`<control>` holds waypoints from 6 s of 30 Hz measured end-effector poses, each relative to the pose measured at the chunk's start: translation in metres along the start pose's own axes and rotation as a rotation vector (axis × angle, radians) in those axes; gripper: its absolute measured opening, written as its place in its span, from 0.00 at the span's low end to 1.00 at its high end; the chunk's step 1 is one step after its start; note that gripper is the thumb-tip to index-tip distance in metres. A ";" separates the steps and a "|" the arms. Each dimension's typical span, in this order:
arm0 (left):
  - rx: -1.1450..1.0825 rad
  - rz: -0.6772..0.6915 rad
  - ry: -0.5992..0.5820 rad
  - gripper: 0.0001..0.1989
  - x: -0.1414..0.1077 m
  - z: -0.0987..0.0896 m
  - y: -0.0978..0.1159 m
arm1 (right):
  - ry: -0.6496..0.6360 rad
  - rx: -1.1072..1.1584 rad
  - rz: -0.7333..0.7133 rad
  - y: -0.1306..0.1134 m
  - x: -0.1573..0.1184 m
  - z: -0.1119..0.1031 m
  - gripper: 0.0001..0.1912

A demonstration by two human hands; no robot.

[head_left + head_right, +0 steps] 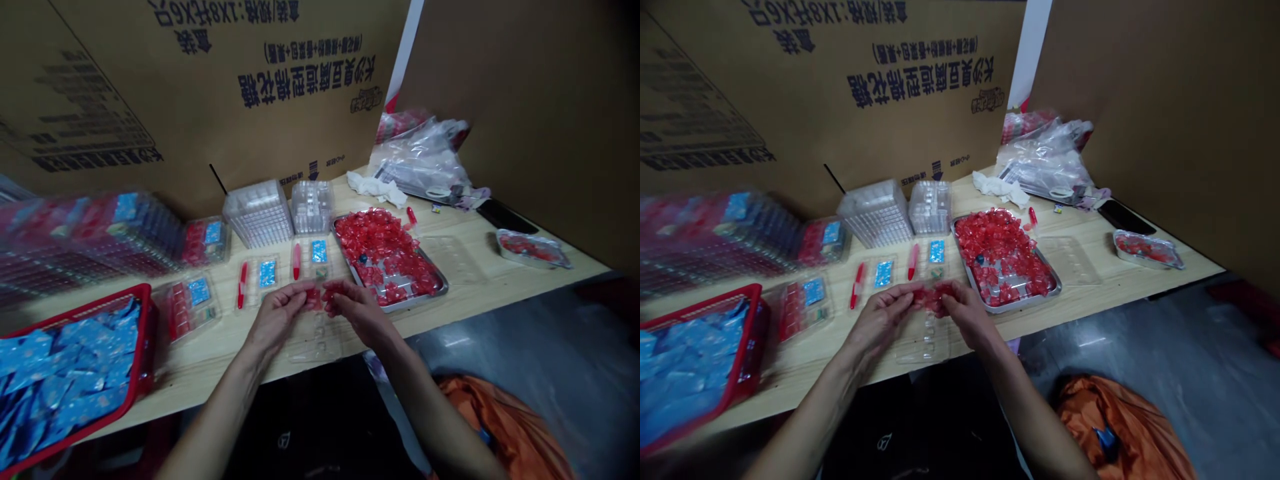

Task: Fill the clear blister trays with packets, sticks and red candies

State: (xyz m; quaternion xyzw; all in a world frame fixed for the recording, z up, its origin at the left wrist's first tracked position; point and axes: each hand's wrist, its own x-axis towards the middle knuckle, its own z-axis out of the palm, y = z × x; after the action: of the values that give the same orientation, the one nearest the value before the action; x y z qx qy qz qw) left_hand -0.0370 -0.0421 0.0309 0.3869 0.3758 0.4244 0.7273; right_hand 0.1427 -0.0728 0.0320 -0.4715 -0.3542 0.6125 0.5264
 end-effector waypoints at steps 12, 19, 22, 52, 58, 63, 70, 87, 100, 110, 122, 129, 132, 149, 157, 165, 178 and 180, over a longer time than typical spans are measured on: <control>0.896 0.567 -0.044 0.09 -0.029 -0.008 -0.033 | 0.027 -0.387 -0.113 0.024 -0.003 -0.004 0.15; 1.015 0.722 -0.134 0.09 -0.021 -0.006 -0.037 | 0.042 -0.328 -0.085 0.026 -0.003 -0.004 0.16; 1.031 0.728 -0.123 0.16 -0.028 -0.002 -0.033 | 0.035 -0.302 -0.072 0.025 -0.003 -0.002 0.15; 1.005 0.897 -0.199 0.10 -0.006 -0.016 -0.047 | 0.111 -0.131 0.002 0.015 -0.007 0.001 0.17; 0.970 0.744 0.080 0.12 -0.015 0.005 -0.030 | 0.044 -0.184 -0.111 0.016 -0.008 0.006 0.16; 0.836 0.619 0.046 0.10 -0.009 0.015 -0.024 | 0.034 -0.124 -0.099 0.014 -0.008 0.012 0.17; 0.172 0.149 0.041 0.13 -0.012 0.008 -0.018 | -0.006 -0.057 -0.038 0.000 -0.016 0.017 0.18; 0.191 0.151 0.114 0.11 -0.022 0.012 -0.018 | -0.081 -0.803 -0.371 0.010 -0.019 0.018 0.03; 0.778 0.531 0.166 0.15 -0.024 0.010 -0.033 | -0.047 -0.936 -0.368 0.014 -0.014 0.023 0.06; 0.968 0.647 0.083 0.15 -0.033 0.010 -0.018 | -0.105 -0.889 -0.348 0.007 -0.020 0.024 0.05; -0.068 -0.073 0.068 0.13 -0.037 -0.004 -0.005 | -0.211 -0.814 -0.271 -0.008 -0.021 0.017 0.04; -0.145 -0.152 0.085 0.16 -0.042 -0.005 -0.008 | -0.273 -0.805 -0.262 -0.002 -0.015 0.019 0.04; -0.136 -0.134 0.150 0.17 -0.042 -0.008 -0.009 | -0.186 -0.767 -0.226 -0.004 -0.010 0.013 0.05; 0.958 0.845 -0.153 0.10 -0.024 -0.013 -0.056 | 0.081 -0.766 -0.144 0.024 -0.001 0.002 0.07; 0.978 0.784 -0.046 0.12 -0.039 -0.002 -0.040 | 0.029 0.128 0.165 0.007 -0.016 0.005 0.26; 0.765 0.566 0.079 0.11 -0.023 0.018 -0.025 | -0.071 0.198 0.105 -0.003 -0.029 0.026 0.22; 0.114 0.106 0.108 0.17 -0.023 0.013 -0.021 | -0.015 -0.613 -0.268 0.007 -0.014 0.021 0.07; 0.143 0.117 0.108 0.15 -0.026 0.014 -0.019 | -0.040 -0.578 -0.230 0.006 -0.013 0.020 0.08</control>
State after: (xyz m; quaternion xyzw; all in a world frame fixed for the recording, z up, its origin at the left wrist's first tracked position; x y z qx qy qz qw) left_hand -0.0277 -0.0755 0.0257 0.4358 0.4205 0.4583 0.6506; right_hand 0.1218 -0.0850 0.0355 -0.5462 -0.5750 0.4320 0.4294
